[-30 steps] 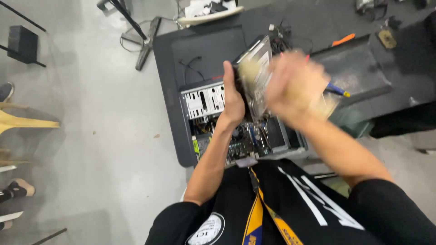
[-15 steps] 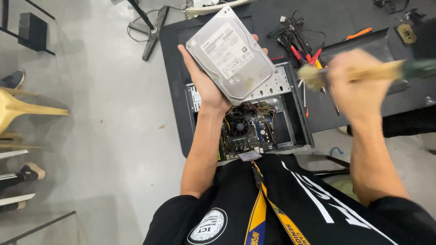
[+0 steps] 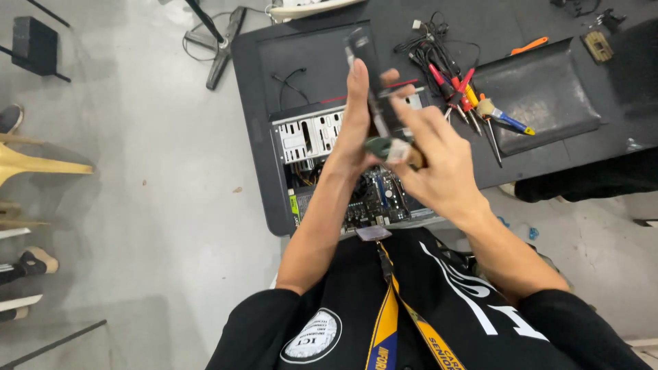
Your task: The person is cleaning a hard drive with a brush and then working on the internal components and cables of a desktop computer.
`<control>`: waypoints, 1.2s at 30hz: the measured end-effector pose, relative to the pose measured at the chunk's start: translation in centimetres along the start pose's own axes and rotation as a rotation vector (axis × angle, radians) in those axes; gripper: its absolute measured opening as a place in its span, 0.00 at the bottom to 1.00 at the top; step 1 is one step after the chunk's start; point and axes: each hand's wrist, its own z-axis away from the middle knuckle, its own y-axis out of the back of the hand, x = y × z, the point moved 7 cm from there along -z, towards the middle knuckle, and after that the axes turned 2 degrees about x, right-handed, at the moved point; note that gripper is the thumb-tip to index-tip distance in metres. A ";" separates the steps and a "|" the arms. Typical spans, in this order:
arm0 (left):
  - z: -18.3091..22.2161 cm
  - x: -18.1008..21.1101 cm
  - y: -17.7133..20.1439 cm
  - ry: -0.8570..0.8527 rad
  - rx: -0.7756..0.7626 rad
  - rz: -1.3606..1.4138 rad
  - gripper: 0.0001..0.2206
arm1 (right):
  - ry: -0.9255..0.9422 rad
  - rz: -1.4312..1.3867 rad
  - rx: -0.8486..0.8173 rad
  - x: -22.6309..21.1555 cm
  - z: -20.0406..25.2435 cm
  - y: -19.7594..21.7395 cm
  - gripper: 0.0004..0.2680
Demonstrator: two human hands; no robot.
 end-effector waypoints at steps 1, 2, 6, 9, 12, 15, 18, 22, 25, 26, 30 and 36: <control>0.6 0.2 -0.9 -0.004 -0.138 0.253 0.32 | 0.038 -0.070 -0.108 -0.1 0.0 -0.4 0.21; 1.2 0.6 -1.6 -0.006 -0.277 0.505 0.30 | 0.076 -0.139 -0.217 -0.3 0.1 -0.7 0.23; 1.7 -0.7 -1.6 0.100 -0.572 0.841 0.34 | 0.011 -0.529 0.082 -1.2 -3.8 4.6 0.19; 1.4 -1.2 -1.7 -0.007 -0.654 0.781 0.37 | 0.037 -0.389 0.369 -0.4 -5.6 6.9 0.30; 0.5 -3.3 -1.6 0.033 -0.682 0.687 0.32 | 0.145 -0.372 0.316 -0.9 -7.4 4.8 0.28; -0.8 -5.3 -0.7 -0.018 -0.526 0.641 0.22 | 0.044 -0.371 0.657 -1.7 -6.5 3.2 0.21; -1.5 -4.5 1.2 -0.147 -0.355 0.485 0.15 | 0.060 -0.457 0.516 -2.9 -5.9 1.3 0.17; 1.6 -1.2 -1.1 -0.222 -0.511 0.463 0.20 | 0.036 -0.625 0.598 -1.7 -8.9 2.6 0.18; 2.0 -0.9 -1.4 -0.283 -0.566 0.548 0.22 | 0.170 -0.633 0.620 -3.0 -7.8 1.7 0.19; 1.0 -1.8 -0.1 -0.263 -0.447 0.615 0.18 | 0.310 -0.635 0.446 -4.3 -7.0 0.2 0.18; 1.9 1.8 -0.3 -0.406 -0.545 0.577 0.35 | 0.222 -0.555 0.041 -1.6 -7.5 -0.4 0.19; 4.2 4.7 -3.7 -0.452 -0.595 0.646 0.37 | 0.246 -0.708 0.402 -0.1 -6.2 0.2 0.23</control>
